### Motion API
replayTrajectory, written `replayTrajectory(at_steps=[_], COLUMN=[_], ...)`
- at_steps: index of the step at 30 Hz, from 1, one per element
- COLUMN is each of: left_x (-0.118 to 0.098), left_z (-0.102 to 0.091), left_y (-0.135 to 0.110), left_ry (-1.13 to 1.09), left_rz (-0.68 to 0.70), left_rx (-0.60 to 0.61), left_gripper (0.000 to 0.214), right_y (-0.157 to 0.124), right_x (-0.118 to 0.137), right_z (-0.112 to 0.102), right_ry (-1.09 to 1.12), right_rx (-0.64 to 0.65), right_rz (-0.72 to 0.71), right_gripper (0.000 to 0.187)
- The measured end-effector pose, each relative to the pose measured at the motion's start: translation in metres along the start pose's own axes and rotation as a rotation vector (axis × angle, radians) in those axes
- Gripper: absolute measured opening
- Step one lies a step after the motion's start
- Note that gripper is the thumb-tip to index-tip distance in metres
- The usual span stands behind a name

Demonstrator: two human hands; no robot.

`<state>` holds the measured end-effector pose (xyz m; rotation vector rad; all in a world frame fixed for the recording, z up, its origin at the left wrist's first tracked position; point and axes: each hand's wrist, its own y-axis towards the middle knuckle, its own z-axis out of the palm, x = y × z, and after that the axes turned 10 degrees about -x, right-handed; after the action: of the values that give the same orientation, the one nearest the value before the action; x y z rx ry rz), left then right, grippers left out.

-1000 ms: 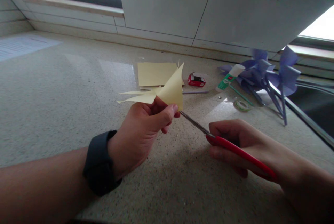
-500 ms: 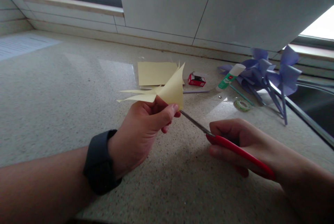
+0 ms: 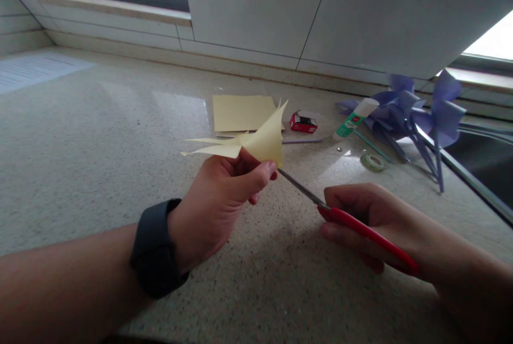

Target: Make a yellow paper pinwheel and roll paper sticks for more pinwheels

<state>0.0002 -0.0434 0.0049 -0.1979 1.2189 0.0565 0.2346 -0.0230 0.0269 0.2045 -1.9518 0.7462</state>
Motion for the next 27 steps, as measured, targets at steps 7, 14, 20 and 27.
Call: replayTrajectory(at_steps=[7,14,20,27], left_x=[-0.003,-0.004,-0.006,-0.006], left_z=[0.001,0.001,0.003,0.003], left_y=[-0.001,0.0,0.001,0.0], left_ry=[-0.093,-0.178,-0.244,-0.236], left_rz=[-0.022,-0.055,-0.095,-0.111], left_rx=[0.019,0.002,-0.013,-0.012], left_gripper=[0.006,0.007,0.009,0.01], right_y=[0.0,0.002,0.0,0.002], right_x=[0.0,-0.007,-0.01,-0.003], right_z=[0.006,0.02,0.025,0.033], right_ry=[-0.181,-0.451,-0.51,-0.533], right_rx=[-0.119,-0.336,-0.374,-0.427], right_rz=[-0.124,-0.298,-0.342,-0.371], right_gripper=[0.04,0.043,0.044,0.047])
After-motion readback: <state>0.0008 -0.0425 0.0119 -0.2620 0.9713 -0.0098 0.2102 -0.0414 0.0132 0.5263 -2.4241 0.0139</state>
